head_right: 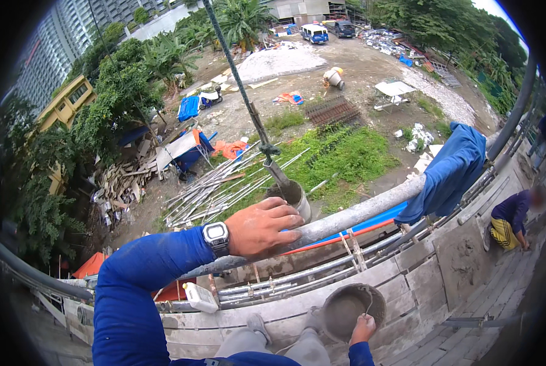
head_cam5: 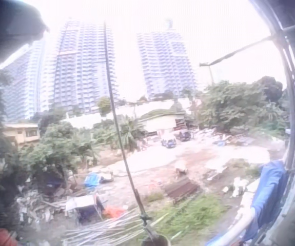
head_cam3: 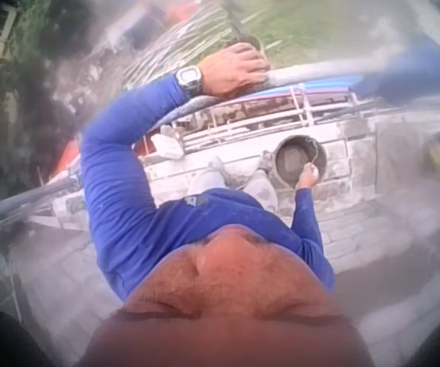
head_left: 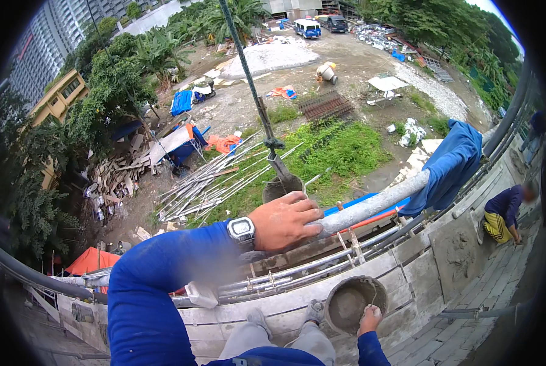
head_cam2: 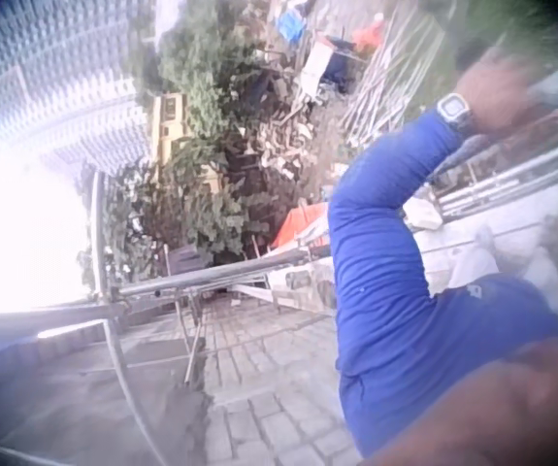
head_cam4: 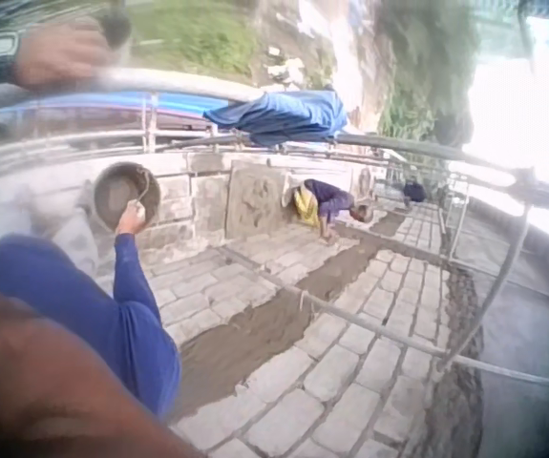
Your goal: The person walks along a scaffold and uses a trowel to apply mortar to the joints of a block wall. They repeatedly scoop mortar from a bucket and spread it along the wall surface.
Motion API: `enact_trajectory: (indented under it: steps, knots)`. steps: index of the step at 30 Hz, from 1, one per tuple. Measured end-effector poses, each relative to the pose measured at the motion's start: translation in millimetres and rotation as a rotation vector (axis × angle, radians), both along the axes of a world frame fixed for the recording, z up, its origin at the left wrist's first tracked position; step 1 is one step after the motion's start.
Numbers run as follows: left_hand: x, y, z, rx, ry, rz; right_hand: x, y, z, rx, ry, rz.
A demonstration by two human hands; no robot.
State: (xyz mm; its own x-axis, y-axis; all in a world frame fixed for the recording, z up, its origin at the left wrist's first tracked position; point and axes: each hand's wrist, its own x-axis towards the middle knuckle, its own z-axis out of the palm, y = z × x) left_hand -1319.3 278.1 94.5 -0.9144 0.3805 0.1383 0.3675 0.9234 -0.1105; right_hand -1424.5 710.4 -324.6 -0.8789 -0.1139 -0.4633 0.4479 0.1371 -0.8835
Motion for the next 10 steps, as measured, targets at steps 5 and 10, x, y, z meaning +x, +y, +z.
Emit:
enact_trajectory:
  steps: [5, 10]
  knots:
    - [22.5, -72.6, -23.3, 0.341, -0.062, 0.582, -4.5, -2.1, -21.3, 0.123, 0.06, 0.123]
    - [82.8, -171.6, -80.8, 0.422, -0.276, 0.939, 6.1, -24.1, -10.4, 0.14, 0.075, 0.19]
